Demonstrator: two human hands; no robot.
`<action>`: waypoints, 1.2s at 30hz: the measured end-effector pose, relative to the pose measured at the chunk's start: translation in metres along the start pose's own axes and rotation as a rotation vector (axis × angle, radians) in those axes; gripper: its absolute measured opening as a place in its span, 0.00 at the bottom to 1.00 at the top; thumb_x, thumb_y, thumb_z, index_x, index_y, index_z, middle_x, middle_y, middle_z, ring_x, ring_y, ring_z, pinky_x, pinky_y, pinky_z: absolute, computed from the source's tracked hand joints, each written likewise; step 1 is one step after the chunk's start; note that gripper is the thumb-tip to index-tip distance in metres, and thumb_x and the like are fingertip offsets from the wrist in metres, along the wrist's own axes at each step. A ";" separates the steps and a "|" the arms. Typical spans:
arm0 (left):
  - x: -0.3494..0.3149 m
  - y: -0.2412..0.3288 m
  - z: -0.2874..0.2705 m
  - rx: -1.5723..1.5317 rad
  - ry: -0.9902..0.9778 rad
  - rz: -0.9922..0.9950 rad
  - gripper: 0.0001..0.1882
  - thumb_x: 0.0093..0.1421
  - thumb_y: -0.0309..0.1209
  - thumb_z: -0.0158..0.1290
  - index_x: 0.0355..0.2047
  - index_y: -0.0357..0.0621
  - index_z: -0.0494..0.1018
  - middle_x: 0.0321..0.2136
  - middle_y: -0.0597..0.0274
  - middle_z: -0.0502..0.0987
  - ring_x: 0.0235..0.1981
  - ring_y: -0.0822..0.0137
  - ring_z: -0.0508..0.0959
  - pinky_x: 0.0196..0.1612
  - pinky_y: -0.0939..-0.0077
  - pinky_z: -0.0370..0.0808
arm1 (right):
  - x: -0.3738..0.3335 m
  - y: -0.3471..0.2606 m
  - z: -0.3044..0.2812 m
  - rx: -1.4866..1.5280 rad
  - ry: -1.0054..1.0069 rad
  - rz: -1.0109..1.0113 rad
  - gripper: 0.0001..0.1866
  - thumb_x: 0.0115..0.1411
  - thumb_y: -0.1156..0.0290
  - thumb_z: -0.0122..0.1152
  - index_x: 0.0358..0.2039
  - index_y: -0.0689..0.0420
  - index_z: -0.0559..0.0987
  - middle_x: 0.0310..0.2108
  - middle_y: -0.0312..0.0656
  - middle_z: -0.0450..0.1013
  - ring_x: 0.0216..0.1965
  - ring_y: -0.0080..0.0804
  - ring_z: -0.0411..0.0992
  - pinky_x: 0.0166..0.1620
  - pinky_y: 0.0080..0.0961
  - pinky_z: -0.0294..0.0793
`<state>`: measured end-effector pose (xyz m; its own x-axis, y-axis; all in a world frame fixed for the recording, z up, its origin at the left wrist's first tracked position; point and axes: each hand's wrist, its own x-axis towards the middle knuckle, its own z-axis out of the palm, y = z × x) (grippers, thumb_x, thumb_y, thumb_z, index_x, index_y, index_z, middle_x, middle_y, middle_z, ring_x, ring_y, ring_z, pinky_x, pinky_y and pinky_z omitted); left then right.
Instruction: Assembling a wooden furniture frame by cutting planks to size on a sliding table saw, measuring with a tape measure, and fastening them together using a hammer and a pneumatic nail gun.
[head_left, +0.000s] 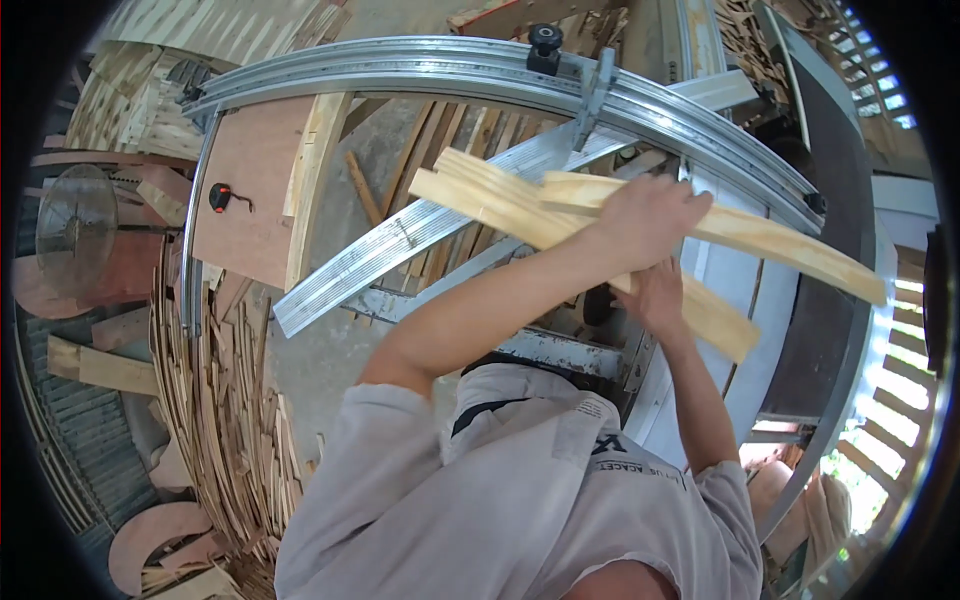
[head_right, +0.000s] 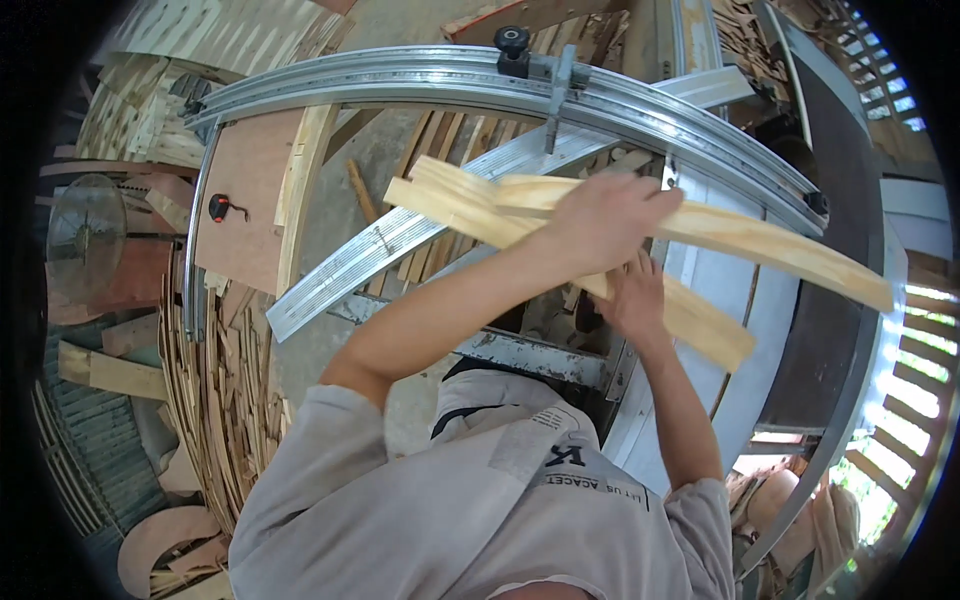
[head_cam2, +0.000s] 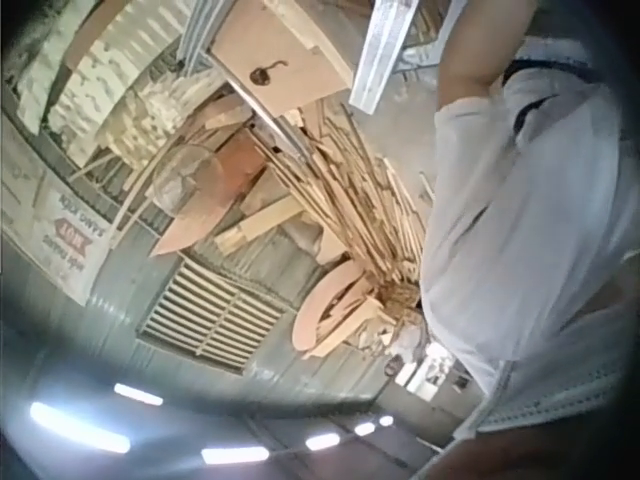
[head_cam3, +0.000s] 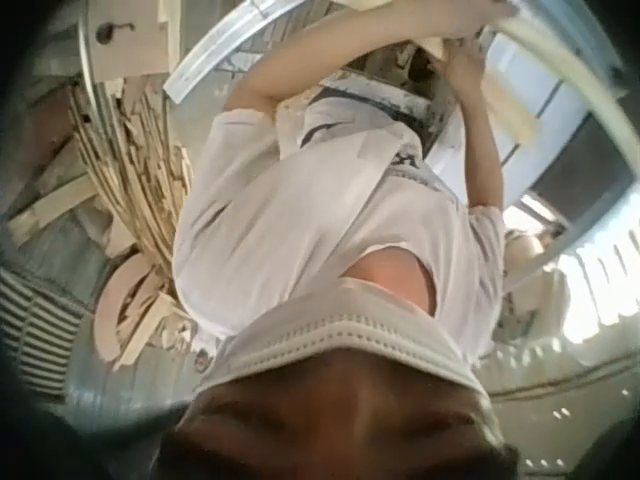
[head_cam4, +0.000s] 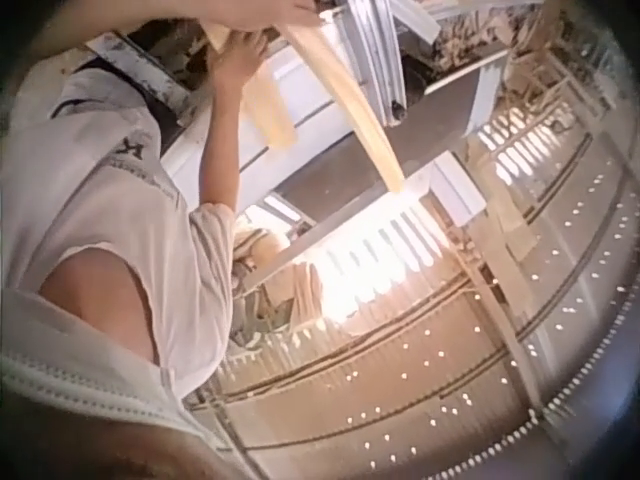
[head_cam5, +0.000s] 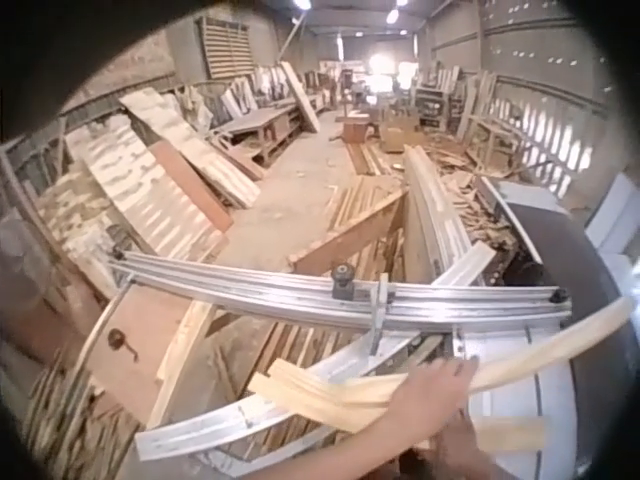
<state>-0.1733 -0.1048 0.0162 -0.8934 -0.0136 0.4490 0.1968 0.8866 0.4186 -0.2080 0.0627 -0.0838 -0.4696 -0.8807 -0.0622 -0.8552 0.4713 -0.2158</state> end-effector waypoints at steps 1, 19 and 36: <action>-0.013 0.003 -0.015 -0.064 0.046 0.028 0.19 0.50 0.27 0.54 0.45 0.47 0.71 0.35 0.59 0.76 0.35 0.56 0.78 0.38 0.63 0.76 | 0.006 0.011 -0.003 0.005 0.017 0.029 0.39 0.40 0.56 0.74 0.54 0.52 0.72 0.55 0.46 0.66 0.59 0.46 0.60 0.61 0.42 0.57; -0.247 -0.098 -0.069 0.058 -0.369 -0.134 0.29 0.36 0.23 0.62 0.44 0.45 0.71 0.42 0.60 0.74 0.45 0.57 0.74 0.48 0.63 0.70 | -0.122 0.199 -0.085 0.079 0.280 0.095 0.30 0.44 0.77 0.70 0.50 0.60 0.70 0.51 0.49 0.67 0.52 0.50 0.64 0.56 0.40 0.63; 0.069 -0.052 0.136 0.121 -0.100 0.058 0.38 0.45 0.46 0.65 0.55 0.48 0.66 0.59 0.51 0.61 0.63 0.52 0.58 0.65 0.46 0.50 | -0.022 0.287 -0.048 -0.092 0.279 0.144 0.25 0.48 0.74 0.65 0.49 0.58 0.73 0.47 0.47 0.69 0.50 0.47 0.66 0.53 0.40 0.65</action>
<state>-0.2999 -0.0888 -0.0816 -0.9191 0.0798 0.3860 0.2043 0.9339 0.2934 -0.4532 0.2197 -0.0980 -0.6183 -0.7635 0.1862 -0.7859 0.6035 -0.1349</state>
